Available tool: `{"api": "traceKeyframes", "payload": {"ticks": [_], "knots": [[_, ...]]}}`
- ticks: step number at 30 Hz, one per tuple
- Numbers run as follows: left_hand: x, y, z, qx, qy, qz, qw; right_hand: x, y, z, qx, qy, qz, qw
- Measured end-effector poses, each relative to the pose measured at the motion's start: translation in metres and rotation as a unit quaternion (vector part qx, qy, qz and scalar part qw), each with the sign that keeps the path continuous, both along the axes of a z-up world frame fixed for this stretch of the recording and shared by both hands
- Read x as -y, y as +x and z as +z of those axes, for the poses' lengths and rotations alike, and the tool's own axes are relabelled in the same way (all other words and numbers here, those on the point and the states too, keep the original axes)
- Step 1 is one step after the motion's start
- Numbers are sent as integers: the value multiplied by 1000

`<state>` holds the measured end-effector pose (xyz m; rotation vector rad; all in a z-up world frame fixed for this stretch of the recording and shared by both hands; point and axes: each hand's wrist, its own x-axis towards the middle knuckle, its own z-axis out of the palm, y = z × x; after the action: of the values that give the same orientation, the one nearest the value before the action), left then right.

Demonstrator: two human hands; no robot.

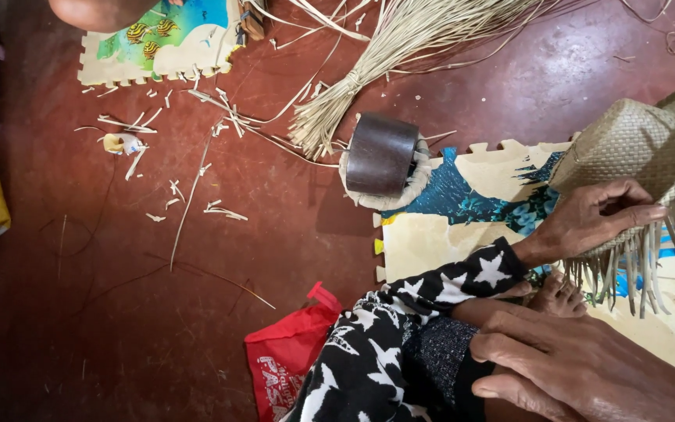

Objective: Weaving the brim of a hat using dried plant fibers while sitting on the floor.

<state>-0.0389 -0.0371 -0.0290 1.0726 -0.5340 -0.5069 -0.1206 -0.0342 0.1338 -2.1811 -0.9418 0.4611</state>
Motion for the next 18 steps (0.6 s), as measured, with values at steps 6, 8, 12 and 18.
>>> {"api": "traceKeyframes", "payload": {"ticks": [6,8,12,18], "knots": [[-4,0,4,3,-13,-4,1000,1,1,1,-45,-13,4,999],[-7,0,8,-3,-27,-11,1000,1,1,0,5,-4,9,1000],[0,1,-7,-11,-22,-15,1000,1,0,1,-16,5,13,1000],[-4,2,5,10,-22,0,1000,2,0,2,-33,-8,3,999]]}}
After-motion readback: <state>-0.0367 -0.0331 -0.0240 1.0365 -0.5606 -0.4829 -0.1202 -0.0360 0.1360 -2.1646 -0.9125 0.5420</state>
